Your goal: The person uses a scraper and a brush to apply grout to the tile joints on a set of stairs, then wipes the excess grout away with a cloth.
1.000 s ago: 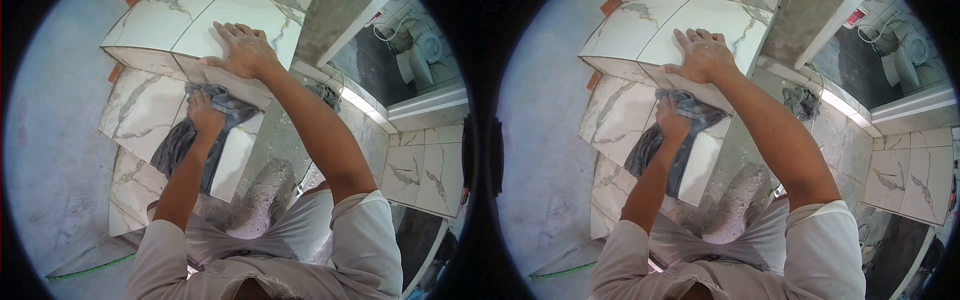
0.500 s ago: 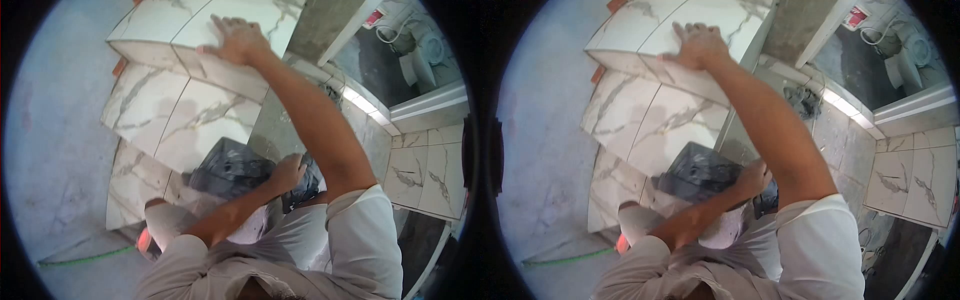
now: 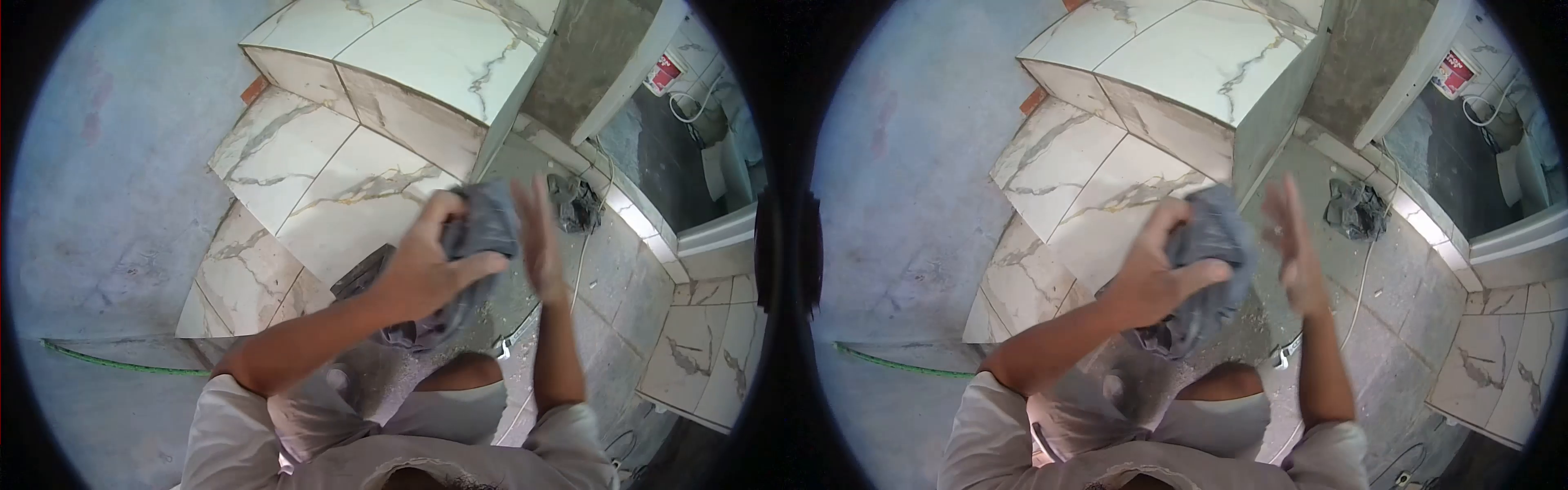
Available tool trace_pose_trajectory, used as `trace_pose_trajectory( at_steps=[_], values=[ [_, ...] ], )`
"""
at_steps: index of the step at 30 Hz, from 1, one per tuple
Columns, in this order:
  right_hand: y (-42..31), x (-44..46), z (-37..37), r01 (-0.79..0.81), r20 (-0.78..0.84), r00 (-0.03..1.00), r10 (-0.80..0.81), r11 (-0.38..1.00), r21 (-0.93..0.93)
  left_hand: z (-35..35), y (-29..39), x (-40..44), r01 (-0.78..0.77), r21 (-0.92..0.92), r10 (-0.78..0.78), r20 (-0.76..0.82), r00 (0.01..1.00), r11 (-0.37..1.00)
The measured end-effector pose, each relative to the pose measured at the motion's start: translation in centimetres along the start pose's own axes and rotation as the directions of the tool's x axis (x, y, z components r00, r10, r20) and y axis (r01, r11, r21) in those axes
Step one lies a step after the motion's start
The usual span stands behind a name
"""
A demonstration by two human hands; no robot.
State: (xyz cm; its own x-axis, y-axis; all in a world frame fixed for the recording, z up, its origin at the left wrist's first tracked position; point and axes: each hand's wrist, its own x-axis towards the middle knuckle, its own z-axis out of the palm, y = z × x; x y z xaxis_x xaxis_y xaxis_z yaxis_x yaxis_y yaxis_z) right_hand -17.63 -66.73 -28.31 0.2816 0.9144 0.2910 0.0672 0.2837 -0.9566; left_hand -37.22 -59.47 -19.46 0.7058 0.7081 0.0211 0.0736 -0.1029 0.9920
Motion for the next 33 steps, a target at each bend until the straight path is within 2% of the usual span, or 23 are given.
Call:
trace_pose_trajectory(
  at_steps=[2,4,6,7,8,10,12,14,15,16,17,18,19,21,22,23,24,25,27,28,30,31,33],
  values=[
    [8.3,-8.7,-1.4,-0.161,-0.187,0.948,0.257,0.896,0.414,3.5,0.7,1.9,-0.054,-0.059,0.057,0.045,0.997,0.997],
    [10.6,-12.9,-2.0,-0.171,-0.337,0.852,0.401,0.821,0.545,7.4,-0.4,3.2,-0.122,-0.088,0.127,0.055,0.990,0.989],
    [9.7,-13.9,-3.4,-0.122,-0.490,0.765,0.418,0.841,0.528,10.7,-1.2,4.3,-0.188,-0.072,0.192,0.051,0.980,0.979],
    [8.8,-13.7,-4.1,-0.088,-0.573,0.719,0.394,0.869,0.487,12.1,-1.1,4.6,-0.241,-0.159,0.254,0.067,0.965,0.957],
    [7.8,-12.8,-4.7,-0.060,-0.646,0.679,0.348,0.904,0.424,12.8,-0.9,4.6,-0.297,-0.254,0.324,0.070,0.944,0.921],
    [5.4,-10.4,-5.2,0.003,-0.755,0.618,0.217,0.961,0.278,12.1,-0.5,5.0,-0.382,-0.236,0.392,-0.003,0.920,0.894],
    [3.5,-8.0,-5.1,0.045,-0.812,0.577,0.089,0.989,0.141,9.5,-0.3,5.2,-0.302,-0.138,0.310,0.040,0.950,0.943],
    [2.7,-6.1,-4.5,0.079,-0.828,0.561,-0.005,0.996,0.047,6.7,-2.2,4.9,-0.309,0.022,0.308,0.008,0.951,0.951],
    [2.7,-4.5,-3.9,0.153,-0.767,0.585,-0.265,0.964,-0.217,5.2,-3.7,4.4,-0.303,0.069,0.305,-0.019,0.952,0.951],
    [2.6,-2.6,-3.2,0.235,-0.635,0.589,-0.500,0.857,-0.458,3.0,-4.8,3.6,-0.281,0.157,0.280,0.026,0.960,0.947],
    [1.3,-0.2,-1.6,0.334,-0.499,0.496,-0.710,0.687,-0.645,0.5,-5.6,2.7,-0.261,0.248,0.252,0.067,0.965,0.933],
    [0.0,2.0,-0.2,0.402,-0.321,0.383,-0.866,0.469,-0.787,-1.9,-6.3,1.6,-0.242,0.242,0.220,0.113,0.969,0.940],
    [0.4,4.0,0.0,0.410,-0.303,0.377,-0.875,0.451,-0.793,-4.4,-6.8,0.6,-0.226,0.238,0.192,0.157,0.969,0.945],
    [1.4,7.2,0.3,0.459,0.164,0.278,-0.946,-0.019,-0.888,-9.6,-7.3,-1.2,-0.135,0.323,0.064,0.222,0.973,0.937],
    [0.6,8.0,1.7,0.462,0.186,0.272,-0.944,-0.042,-0.886,-12.0,-7.6,-2.0,-0.111,0.281,0.058,0.190,0.980,0.953],
    [-0.6,8.9,3.9,0.278,0.330,0.511,-0.794,-0.211,-0.937,-14.2,-8.0,-2.8,-0.086,0.234,0.048,0.163,0.985,0.968],
    [-1.2,9.7,5.6,0.123,0.366,0.734,-0.572,-0.417,-0.900,-16.3,-7.7,-3.8,-0.065,0.171,0.048,0.104,0.993,0.983],
    [-0.8,10.7,6.5,0.124,0.381,0.734,-0.562,-0.441,-0.889,-18.3,-7.9,-4.8,-0.048,0.103,0.044,0.046,0.998,0.993],
    [0.8,13.0,8.0,0.031,0.305,0.838,-0.452,-0.518,-0.855,-22.1,-11.3,-7.0,-0.209,0.066,0.216,-0.108,0.970,0.976],
    [1.0,13.9,8.7,0.034,0.321,0.838,-0.442,-0.544,-0.838,-23.5,-12.2,-7.8,-0.223,0.039,0.226,-0.111,0.968,0.974],
    [1.7,14.4,9.8,-0.086,0.272,0.823,-0.499,-0.583,-0.808,-25.4,-12.8,-9.2,-0.158,-0.173,0.099,-0.309,0.946,0.972],
    [2.1,15.3,10.7,-0.030,0.289,0.791,-0.539,-0.506,-0.862,-25.7,-13.5,-9.0,-0.161,-0.195,0.097,-0.300,0.949,0.968],
    [2.9,17.6,13.8,0.007,0.179,0.939,-0.294,-0.503,-0.864,-26.0,-14.1,-8.1,-0.213,-0.262,0.116,-0.342,0.932,0.941]
  ],
)
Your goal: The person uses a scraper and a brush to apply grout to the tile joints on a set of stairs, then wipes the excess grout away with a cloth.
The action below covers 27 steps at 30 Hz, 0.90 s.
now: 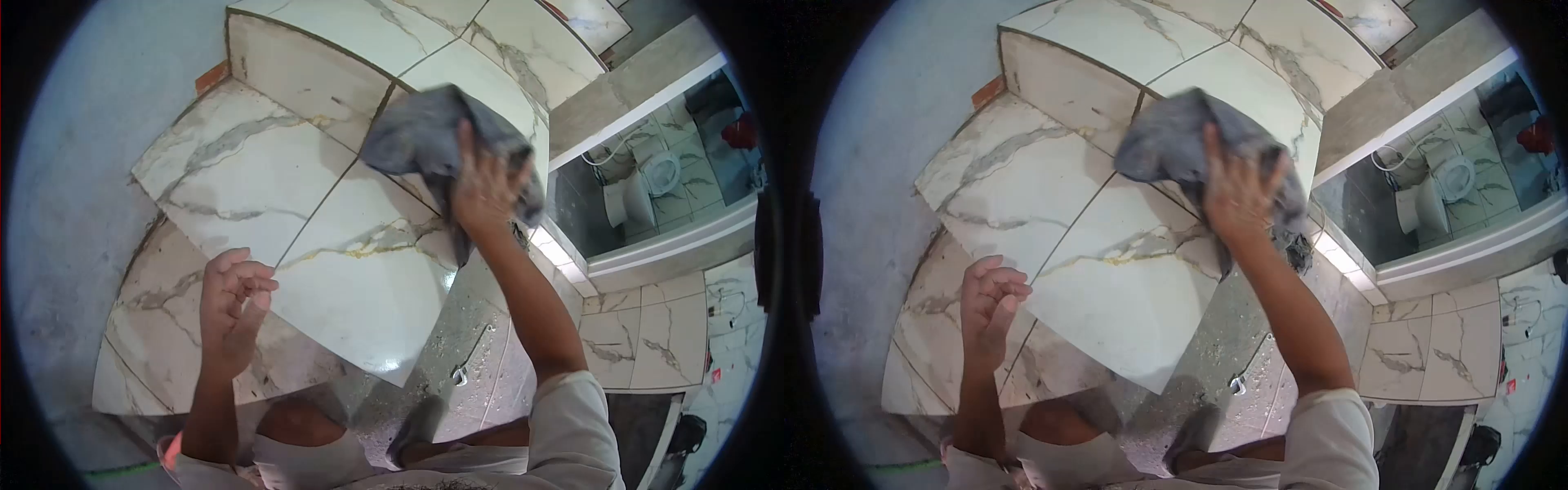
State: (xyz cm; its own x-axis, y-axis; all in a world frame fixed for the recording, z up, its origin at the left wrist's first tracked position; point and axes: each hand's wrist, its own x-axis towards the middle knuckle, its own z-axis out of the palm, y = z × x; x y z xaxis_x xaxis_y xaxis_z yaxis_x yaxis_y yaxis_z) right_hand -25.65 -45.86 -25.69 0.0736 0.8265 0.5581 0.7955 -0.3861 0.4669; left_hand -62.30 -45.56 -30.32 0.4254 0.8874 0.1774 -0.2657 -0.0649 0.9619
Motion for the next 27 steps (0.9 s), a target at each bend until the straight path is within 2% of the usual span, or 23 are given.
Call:
trace_pose_trajectory(
  at_steps=[2,4,6,8,9,10,12,13,14,16,19,21,23,25,26,27],
  values=[
    [-4.5,4.1,1.8,0.215,-0.324,0.935,-0.143,0.956,0.200,0.9,0.3,1.0,-0.015,-0.035,0.015,0.004,1.000,0.999],
    [-9.8,8.7,5.4,0.369,-0.450,0.857,-0.250,0.908,0.198,1.8,0.2,1.8,-0.037,-0.048,0.036,-0.010,0.999,0.998],
    [-13.2,11.6,6.6,0.441,-0.459,0.785,-0.415,0.896,-0.057,2.1,0.2,2.1,-0.048,-0.053,0.048,0.005,0.999,0.997],
    [-12.1,11.4,5.5,0.456,-0.447,0.786,-0.427,0.889,-0.048,1.4,-0.2,1.8,-0.064,-0.073,0.064,-0.013,0.998,0.995],
    [-11.5,10.6,4.9,0.485,-0.445,0.778,-0.444,0.874,-0.023,0.5,-0.6,1.5,-0.083,-0.023,0.081,-0.064,0.995,0.996],
    [-9.0,8.9,4.3,0.505,-0.521,0.745,-0.416,0.862,0.034,-0.5,-1.0,1.1,-0.103,0.026,0.106,-0.118,0.987,0.994],
    [-3.4,4.2,3.0,0.440,-0.394,0.852,-0.345,0.880,0.181,-3.5,-1.7,-0.4,-0.058,0.054,0.065,-0.146,0.987,0.997],
    [-0.4,1.1,1.6,0.386,-0.315,0.888,-0.335,0.916,0.113,-5.0,-1.8,-1.2,-0.028,0.099,0.046,-0.194,0.980,0.995],
    [2.8,-2.0,2.1,0.365,-0.352,0.874,-0.335,0.931,0.020,-6.2,-1.8,-2.1,-0.031,0.088,0.047,-0.192,0.980,0.996],
    [4.7,-5.7,-0.6,0.090,-0.095,0.991,-0.093,0.996,-0.028,-8.2,-1.5,-3.9,0.088,0.159,-0.038,-0.296,0.954,0.983],
    [2.9,-4.3,1.0,0.055,-0.233,0.970,-0.064,0.998,-0.044,-8.8,-1.3,-5.6,0.133,0.118,-0.079,-0.376,0.923,0.984],
    [0.0,0.0,2.4,0.164,-0.293,0.951,-0.098,0.963,0.212,-7.9,-1.7,-5.3,0.127,0.098,-0.084,-0.355,0.931,0.987],
    [-4.7,5.0,1.9,0.251,-0.324,0.931,-0.170,0.941,0.227,-6.8,-1.7,-4.9,0.142,0.094,-0.106,-0.314,0.944,0.985],
    [-6.2,6.8,3.3,0.332,-0.431,0.855,-0.287,0.943,0.032,-5.1,-1.9,-3.9,0.120,0.081,-0.098,-0.238,0.966,0.989],
    [-5.0,5.6,3.5,0.327,-0.421,0.861,-0.284,0.945,0.031,-4.8,-1.9,-3.8,0.127,0.081,-0.106,-0.229,0.968,0.989],
    [-2.9,4.1,3.9,0.349,-0.487,0.815,-0.313,0.937,-0.018,-4.6,-2.0,-3.6,0.116,0.083,-0.096,-0.221,0.971,0.990]
  ],
)
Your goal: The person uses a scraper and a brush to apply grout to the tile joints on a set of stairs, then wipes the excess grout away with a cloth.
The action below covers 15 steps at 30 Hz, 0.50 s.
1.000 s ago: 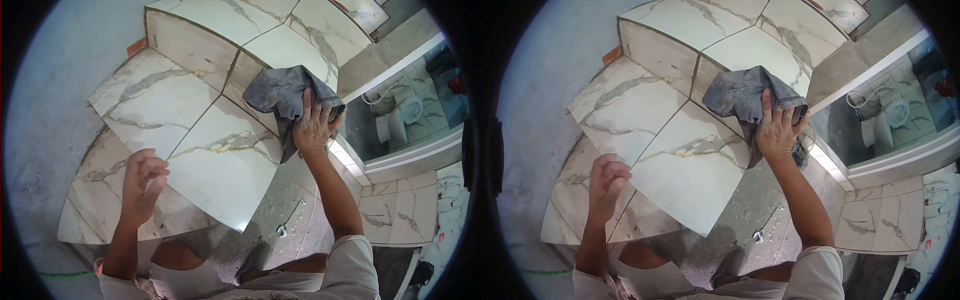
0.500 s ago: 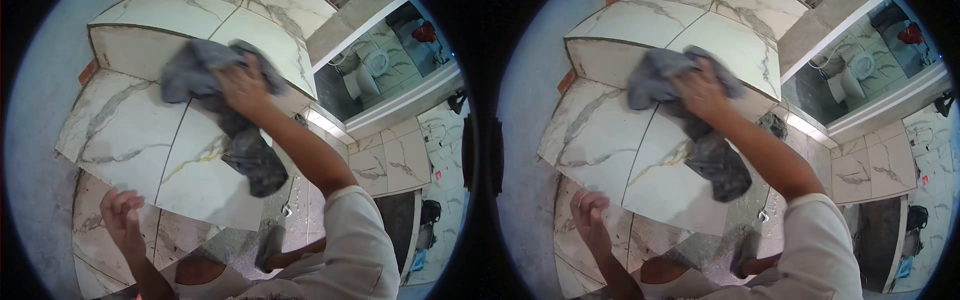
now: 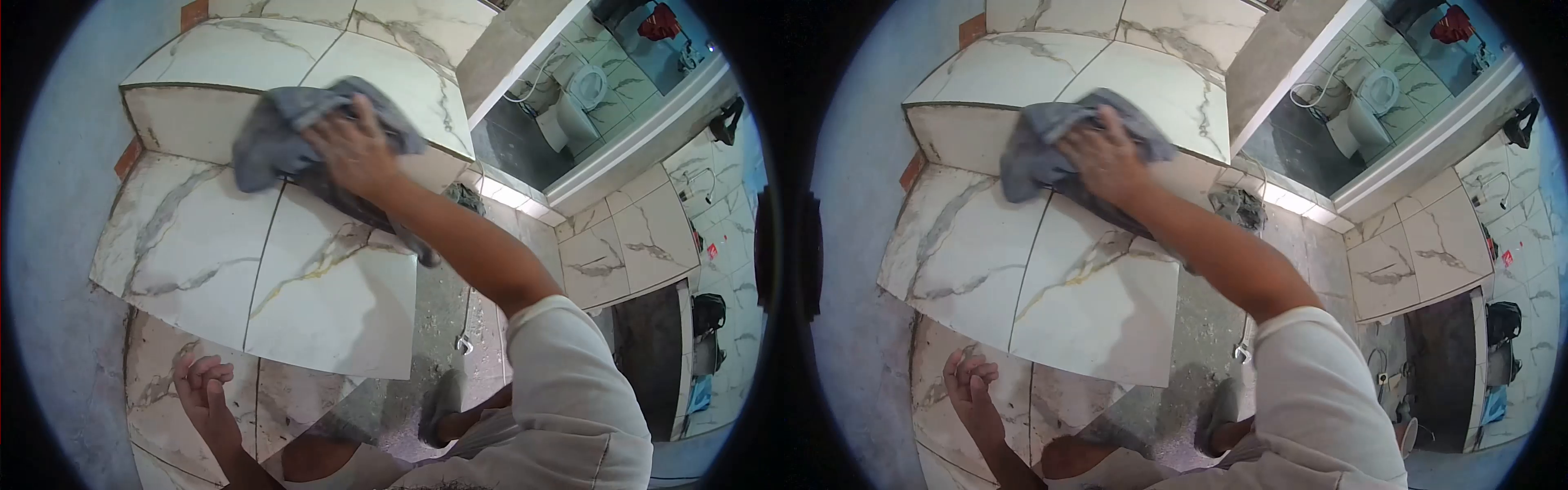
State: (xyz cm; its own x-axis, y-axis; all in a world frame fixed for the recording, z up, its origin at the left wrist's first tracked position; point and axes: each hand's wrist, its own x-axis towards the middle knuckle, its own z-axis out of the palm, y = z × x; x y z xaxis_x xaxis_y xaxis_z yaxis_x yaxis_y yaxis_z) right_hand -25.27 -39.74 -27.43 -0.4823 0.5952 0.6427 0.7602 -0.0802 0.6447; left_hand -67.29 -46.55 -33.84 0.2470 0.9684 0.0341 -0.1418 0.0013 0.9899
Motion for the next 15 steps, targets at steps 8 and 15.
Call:
trace_pose_trajectory(
  at_steps=[8,15],
  values=[
    [4.8,-8.7,-10.1,-0.286,0.442,0.827,0.346,0.938,-0.198,-4.8,-0.7,-1.6,0.043,0.085,-0.035,-0.096,0.995,0.995],
    [-4.0,8.4,2.9,0.029,0.233,0.972,-0.018,0.998,-0.046,0.4,0.5,0.7,-0.006,0.072,0.007,-0.027,1.000,0.997]
  ],
)
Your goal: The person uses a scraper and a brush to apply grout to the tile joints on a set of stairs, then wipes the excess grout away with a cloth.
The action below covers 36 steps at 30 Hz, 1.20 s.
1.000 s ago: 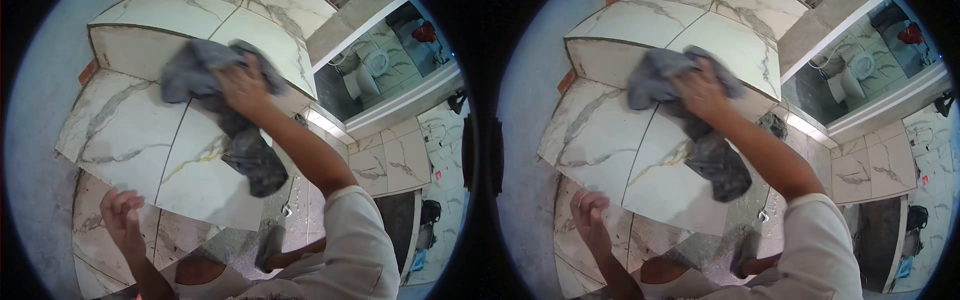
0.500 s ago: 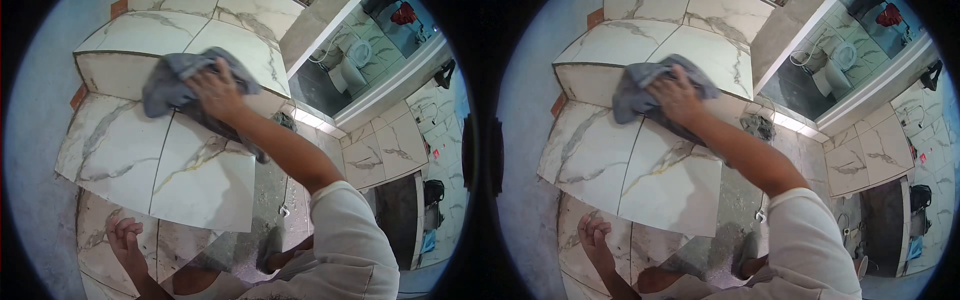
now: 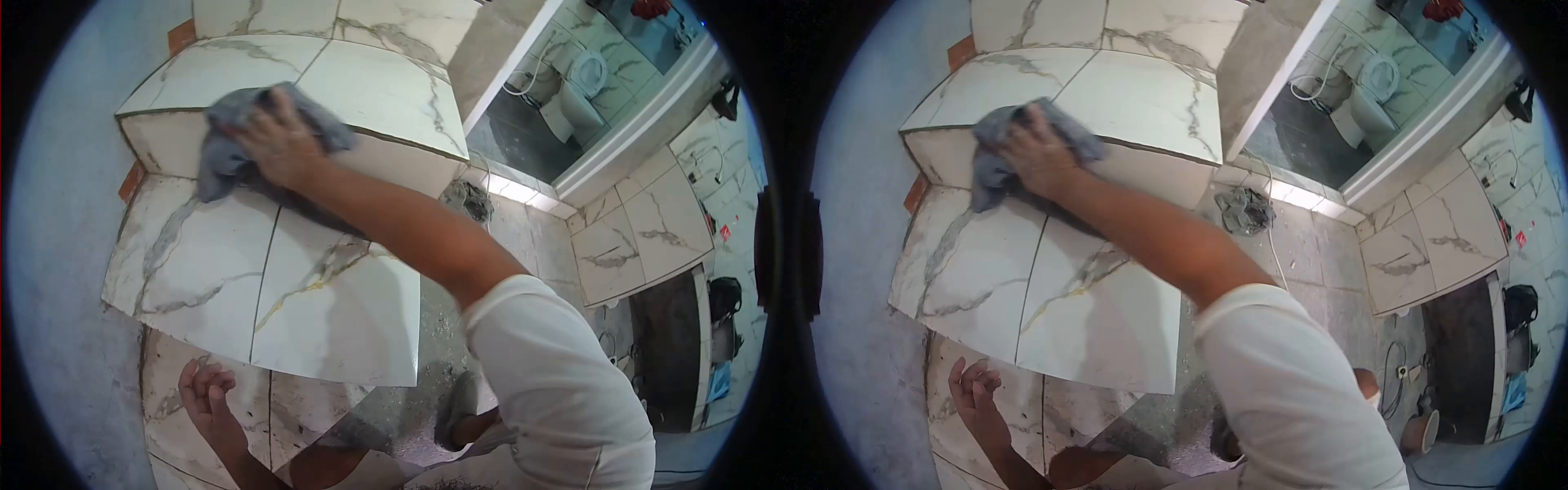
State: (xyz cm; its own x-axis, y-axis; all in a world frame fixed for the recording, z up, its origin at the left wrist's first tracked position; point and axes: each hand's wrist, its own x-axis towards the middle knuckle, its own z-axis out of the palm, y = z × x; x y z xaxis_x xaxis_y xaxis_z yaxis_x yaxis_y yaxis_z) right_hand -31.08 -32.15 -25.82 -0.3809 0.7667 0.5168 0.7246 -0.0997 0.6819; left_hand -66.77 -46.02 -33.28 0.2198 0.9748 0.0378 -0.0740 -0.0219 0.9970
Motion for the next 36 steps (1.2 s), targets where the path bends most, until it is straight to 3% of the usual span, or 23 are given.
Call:
trace_pose_trajectory(
  at_steps=[1,3,4,7,9,11,14,16,17,19,22,23,25,29,31,32,34,36],
  values=[
    [0.0,0.3,0.0,-0.013,0.002,1.000,0.013,1.000,0.000,0.6,0.2,0.2,-0.013,-0.022,0.013,0.001,1.000,1.000],
    [0.3,0.4,0.2,0.036,-0.180,0.983,-0.040,0.999,-0.026,0.8,0.0,0.3,-0.026,-0.013,0.027,0.025,0.999,1.000],
    [1.5,-1.9,-0.3,0.036,-0.054,0.998,-0.036,0.999,0.002,0.7,-0.2,0.2,-0.033,-0.008,0.033,0.047,0.998,0.999],
    [7.0,-11.8,-4.8,-0.076,0.043,0.997,0.071,0.989,0.127,-1.0,-0.7,-0.5,0.076,0.031,-0.075,-0.038,0.996,0.997],
    [9.4,-16.8,-8.3,-0.259,0.295,0.926,0.235,0.965,0.044,-3.0,-1.2,-1.0,0.104,0.042,-0.101,-0.067,0.993,0.994],
    [10.2,-17.8,-8.4,-0.306,0.128,0.942,0.310,0.951,-0.051,-4.9,-1.5,-1.4,0.135,0.051,-0.127,-0.140,0.982,0.989],
    [8.0,-13.3,-7.7,-0.385,0.106,0.914,0.392,0.920,-0.077,-6.2,-1.7,-1.4,0.116,0.047,-0.107,-0.158,0.982,0.992],
    [6.6,-8.9,-6.6,-0.335,0.199,0.927,0.318,0.940,0.058,-5.8,-1.2,-0.7,0.150,0.054,-0.139,-0.169,0.976,0.987],
    [5.3,-6.6,-5.0,-0.238,0.104,0.967,0.234,0.971,0.026,-5.5,-1.2,-0.4,0.150,0.066,-0.137,-0.171,0.976,0.987],
    [2.3,-1.4,-2.8,-0.170,-0.014,0.985,0.173,0.976,0.134,-4.3,-1.3,0.4,0.062,0.014,-0.061,-0.086,0.994,0.998],
    [-3.0,3.1,2.6,-0.041,-0.143,0.989,0.027,0.994,-0.098,-2.2,-0.3,1.1,0.010,-0.015,-0.010,-0.023,1.000,1.000],
    [-3.5,1.6,3.5,-0.043,-0.144,0.989,0.029,0.994,-0.099,-1.8,0.0,0.8,0.008,-0.015,-0.008,-0.022,1.000,1.000],
    [-4.1,-1.7,4.2,0.173,-0.004,0.985,-0.173,0.982,0.082,-1.7,0.7,0.5,-0.050,-0.009,0.050,0.029,0.998,0.999],
    [2.6,-13.1,-1.5,0.010,0.154,0.987,-0.037,0.984,0.178,-5.6,0.1,-1.6,-0.012,0.039,0.013,-0.011,1.000,0.999],
    [4.7,-15.0,-4.6,-0.104,0.294,0.952,0.086,0.993,0.048,-7.5,-0.7,-2.4,0.078,0.112,-0.065,-0.117,0.991,0.991],
    [4.4,-13.8,-4.5,-0.095,0.290,0.954,0.075,0.994,0.056,-7.8,-0.2,-2.7,0.112,0.121,-0.093,-0.156,0.983,0.986],
    [3.5,-11.1,-3.5,-0.079,0.080,0.994,0.073,0.995,0.066,-7.7,-0.5,-2.3,0.128,0.105,-0.109,-0.169,0.980,0.986],
    [0.3,-7.6,-0.6,0.059,0.146,0.987,-0.061,0.998,0.023,-6.8,-0.7,-1.6,0.144,0.095,-0.127,-0.164,0.978,0.985]
  ],
)
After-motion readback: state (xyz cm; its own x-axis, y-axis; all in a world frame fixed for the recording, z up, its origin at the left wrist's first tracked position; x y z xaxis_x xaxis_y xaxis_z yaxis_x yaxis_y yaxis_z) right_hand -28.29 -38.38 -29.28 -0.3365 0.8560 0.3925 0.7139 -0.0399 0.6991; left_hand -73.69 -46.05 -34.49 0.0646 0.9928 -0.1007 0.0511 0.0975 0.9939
